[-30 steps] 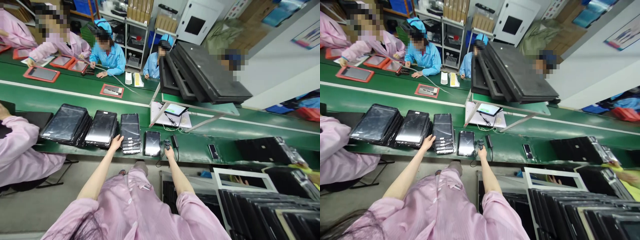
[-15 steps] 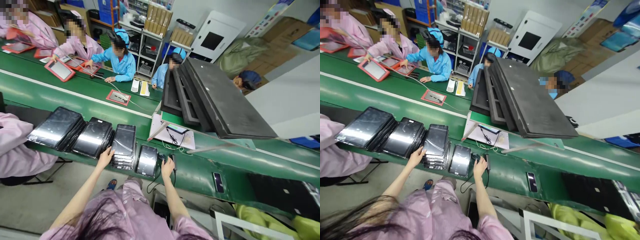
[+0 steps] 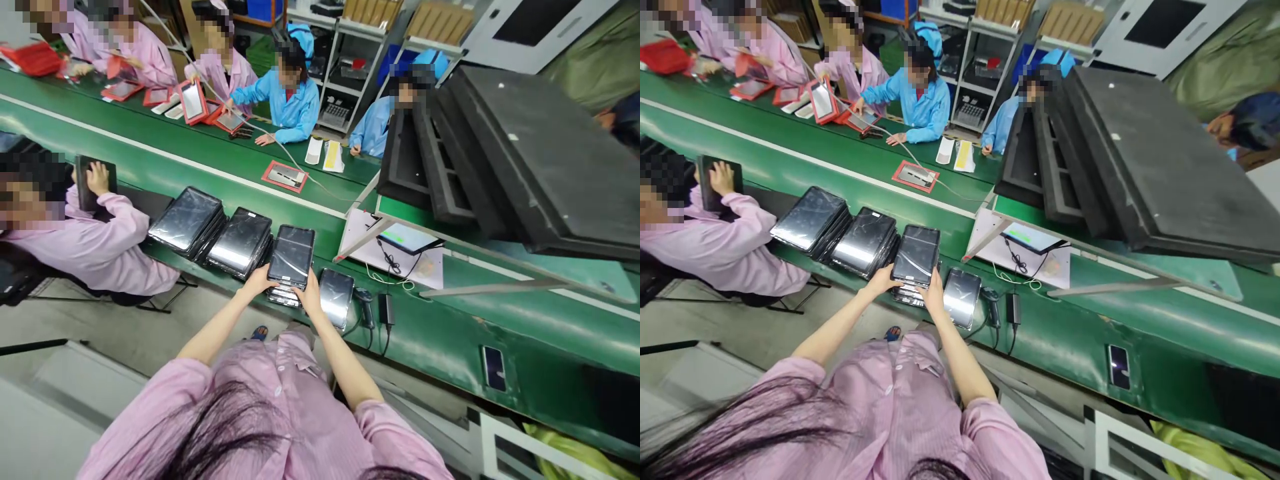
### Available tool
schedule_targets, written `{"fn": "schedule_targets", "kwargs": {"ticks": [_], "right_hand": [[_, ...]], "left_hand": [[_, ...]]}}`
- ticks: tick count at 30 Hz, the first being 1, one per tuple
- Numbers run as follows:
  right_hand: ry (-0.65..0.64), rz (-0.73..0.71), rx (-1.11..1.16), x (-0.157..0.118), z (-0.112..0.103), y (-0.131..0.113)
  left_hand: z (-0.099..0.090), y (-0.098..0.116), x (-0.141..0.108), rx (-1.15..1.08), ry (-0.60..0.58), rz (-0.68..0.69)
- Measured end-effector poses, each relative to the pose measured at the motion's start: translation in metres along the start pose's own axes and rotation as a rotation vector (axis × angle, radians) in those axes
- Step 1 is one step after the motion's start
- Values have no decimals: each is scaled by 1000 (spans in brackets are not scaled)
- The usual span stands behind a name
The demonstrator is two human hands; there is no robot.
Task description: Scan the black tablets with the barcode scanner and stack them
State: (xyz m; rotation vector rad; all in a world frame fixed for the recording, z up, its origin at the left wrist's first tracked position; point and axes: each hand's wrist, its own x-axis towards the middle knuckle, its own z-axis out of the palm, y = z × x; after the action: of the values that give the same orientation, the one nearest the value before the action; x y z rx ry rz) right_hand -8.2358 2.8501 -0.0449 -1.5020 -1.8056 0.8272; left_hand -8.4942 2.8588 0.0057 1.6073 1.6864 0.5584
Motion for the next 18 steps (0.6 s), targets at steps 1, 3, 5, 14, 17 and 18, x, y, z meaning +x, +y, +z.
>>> {"fn": "schedule_targets", "kwargs": {"ticks": [1,3,5,14,17,18], "right_hand": [[26,-6,-7,-3,2,2],[76,3,-25,-10,7,5],[112,21,-42,-14,11,7],[67,51,-14,-3,-1,9],[-1,29,-6,5,-7,9],[-16,25,-5,7,-8,9]], "left_hand": [[-1,0,-1,49,-11,6],[-1,-1,-3,140,-24,3],[0,0,-4,206,-20,-11],[3,-5,-4,154,-48,20],[6,-9,-4,98,-74,52],[7,-10,-4,90,-74,52]]}}
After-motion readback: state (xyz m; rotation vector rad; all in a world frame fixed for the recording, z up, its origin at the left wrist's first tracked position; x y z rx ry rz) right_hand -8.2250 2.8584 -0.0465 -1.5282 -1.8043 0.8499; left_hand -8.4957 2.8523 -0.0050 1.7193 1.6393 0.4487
